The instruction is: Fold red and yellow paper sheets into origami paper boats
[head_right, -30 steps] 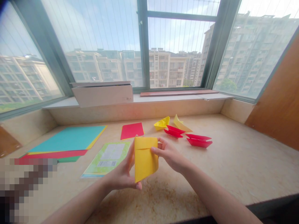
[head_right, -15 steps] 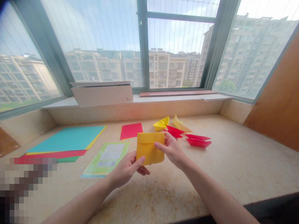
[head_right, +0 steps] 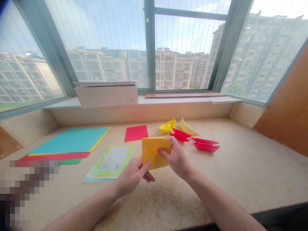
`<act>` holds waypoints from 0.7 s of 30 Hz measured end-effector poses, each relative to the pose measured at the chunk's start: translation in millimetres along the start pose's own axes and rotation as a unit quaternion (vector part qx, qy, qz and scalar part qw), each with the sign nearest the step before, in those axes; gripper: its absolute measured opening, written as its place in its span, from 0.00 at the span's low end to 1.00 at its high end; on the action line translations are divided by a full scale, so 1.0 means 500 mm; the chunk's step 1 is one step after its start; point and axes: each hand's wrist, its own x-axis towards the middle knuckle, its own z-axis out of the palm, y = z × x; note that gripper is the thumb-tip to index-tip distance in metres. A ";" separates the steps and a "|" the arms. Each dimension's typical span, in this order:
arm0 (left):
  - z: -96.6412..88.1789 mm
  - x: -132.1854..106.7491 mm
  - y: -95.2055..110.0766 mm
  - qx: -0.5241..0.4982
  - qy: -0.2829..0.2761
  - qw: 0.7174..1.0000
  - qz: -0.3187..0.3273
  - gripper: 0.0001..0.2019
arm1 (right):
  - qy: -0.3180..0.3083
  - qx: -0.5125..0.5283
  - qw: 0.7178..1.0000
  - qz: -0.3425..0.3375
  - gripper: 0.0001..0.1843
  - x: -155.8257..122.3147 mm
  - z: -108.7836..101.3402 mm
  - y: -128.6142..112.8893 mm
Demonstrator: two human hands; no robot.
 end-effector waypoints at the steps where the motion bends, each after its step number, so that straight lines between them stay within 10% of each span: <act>1: 0.000 0.000 0.002 -0.002 0.002 1.000 0.000 0.23 | 0.011 -0.023 1.000 -0.014 0.15 -0.003 0.001 0.001; 12: 0.001 0.000 0.004 -0.030 0.001 1.000 0.005 0.29 | 0.035 -0.207 0.935 -0.285 0.09 -0.020 -0.001 -0.007; 21: 0.003 -0.003 0.014 -0.048 -0.012 0.999 0.014 0.29 | 0.043 -0.221 0.929 -0.294 0.09 -0.026 0.004 -0.010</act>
